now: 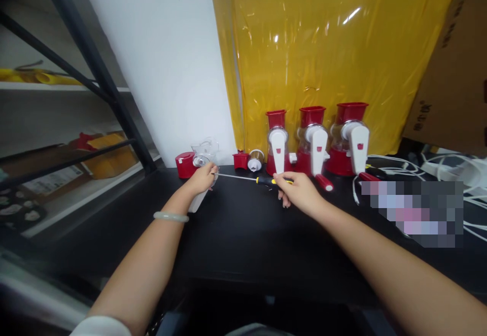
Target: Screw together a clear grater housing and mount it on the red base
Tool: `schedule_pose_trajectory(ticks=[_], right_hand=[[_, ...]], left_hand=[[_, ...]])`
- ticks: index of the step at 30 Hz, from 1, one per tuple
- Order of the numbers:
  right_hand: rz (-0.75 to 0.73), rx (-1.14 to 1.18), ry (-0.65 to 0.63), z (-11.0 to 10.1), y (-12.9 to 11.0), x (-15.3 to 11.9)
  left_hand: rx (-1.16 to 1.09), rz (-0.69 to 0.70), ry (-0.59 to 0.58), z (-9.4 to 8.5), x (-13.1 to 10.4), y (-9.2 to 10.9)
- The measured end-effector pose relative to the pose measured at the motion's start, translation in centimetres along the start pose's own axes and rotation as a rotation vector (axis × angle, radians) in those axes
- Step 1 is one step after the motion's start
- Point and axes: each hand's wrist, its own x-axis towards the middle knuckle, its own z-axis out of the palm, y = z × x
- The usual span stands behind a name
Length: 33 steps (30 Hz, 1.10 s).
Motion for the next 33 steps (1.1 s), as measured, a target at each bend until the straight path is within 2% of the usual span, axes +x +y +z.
schedule_pose_trajectory(ticks=[7, 12, 17, 20, 22, 27, 30, 33], right_hand=[[-0.025, -0.161, -0.045, -1.8, -0.2, 0.3], [-0.082, -0.149, -0.088, -0.4, 0.8, 0.1], [-0.209, -0.310, -0.119, 0.4, 1.6, -0.2], [-0.314, -0.492, -0.116, 0.1, 1.6, -0.3], [-0.363, -0.704, -0.151, -0.2, 1.3, -0.4], [-0.360, -1.229, -0.207, -0.6, 0.1, -1.0], [-0.345, -1.373, -0.210, -0.1, 0.0, -1.2], [-0.314, -1.396, -0.188, 0.0, 0.1, -1.0]], left_hand=[[0.040, 0.070, -0.074, -0.1, -0.1, -0.2], [0.108, 0.101, -0.106, -0.2, -0.2, 0.3], [0.189, 0.073, -0.108, 0.3, -0.2, 0.7], [0.225, 0.058, -0.113, 0.7, -0.2, 0.9], [0.248, 0.048, -0.118, 0.9, -0.1, 1.0], [0.300, 0.029, -0.146, 1.1, -0.1, 1.0], [0.324, 0.019, -0.173, 1.0, -0.2, 1.1], [0.340, 0.007, -0.203, 0.9, -0.3, 1.3]])
